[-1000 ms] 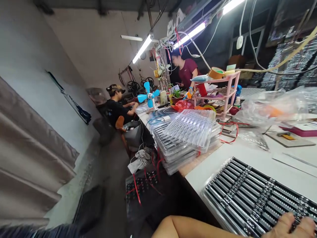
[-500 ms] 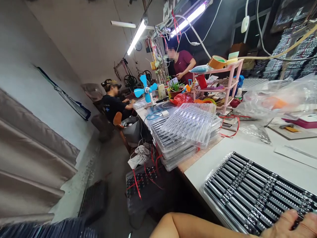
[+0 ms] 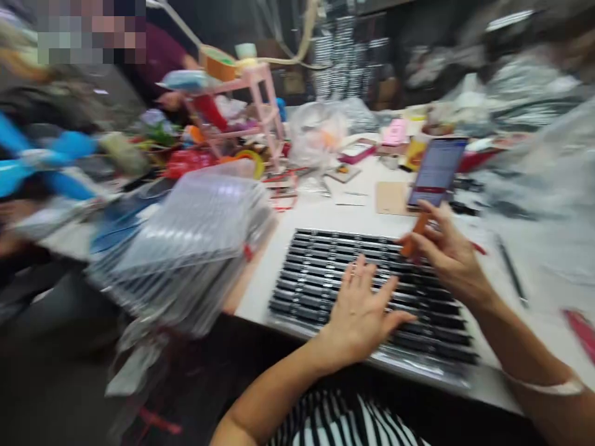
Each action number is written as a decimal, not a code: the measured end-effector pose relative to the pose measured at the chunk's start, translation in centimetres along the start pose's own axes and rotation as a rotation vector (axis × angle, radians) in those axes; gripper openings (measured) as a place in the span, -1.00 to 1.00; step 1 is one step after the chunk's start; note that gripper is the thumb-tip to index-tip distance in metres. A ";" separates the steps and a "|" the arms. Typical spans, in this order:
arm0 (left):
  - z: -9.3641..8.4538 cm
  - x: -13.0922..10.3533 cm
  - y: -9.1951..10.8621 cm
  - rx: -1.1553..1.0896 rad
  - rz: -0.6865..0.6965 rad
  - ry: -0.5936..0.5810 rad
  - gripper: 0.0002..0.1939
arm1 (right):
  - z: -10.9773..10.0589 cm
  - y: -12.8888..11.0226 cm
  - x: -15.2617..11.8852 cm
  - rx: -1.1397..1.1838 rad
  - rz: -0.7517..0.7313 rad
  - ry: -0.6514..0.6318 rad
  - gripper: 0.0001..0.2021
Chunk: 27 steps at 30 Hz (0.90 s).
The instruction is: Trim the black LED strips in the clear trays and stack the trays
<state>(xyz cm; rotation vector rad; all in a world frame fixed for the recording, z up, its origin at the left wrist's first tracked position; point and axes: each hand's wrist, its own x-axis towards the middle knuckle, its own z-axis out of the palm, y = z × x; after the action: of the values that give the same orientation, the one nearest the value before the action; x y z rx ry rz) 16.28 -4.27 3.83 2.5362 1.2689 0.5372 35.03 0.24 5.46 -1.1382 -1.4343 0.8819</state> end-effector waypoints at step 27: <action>0.3 1.0 -0.2 0.116 0.067 0.007 -0.46 | 1.3 1.9 0.4 0.056 0.052 -0.100 -0.39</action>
<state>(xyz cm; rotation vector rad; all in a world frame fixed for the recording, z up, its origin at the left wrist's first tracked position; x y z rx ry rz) 16.76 -3.38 3.69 2.6825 1.2548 0.5005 34.12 1.20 3.60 -1.1067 -1.4576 1.0220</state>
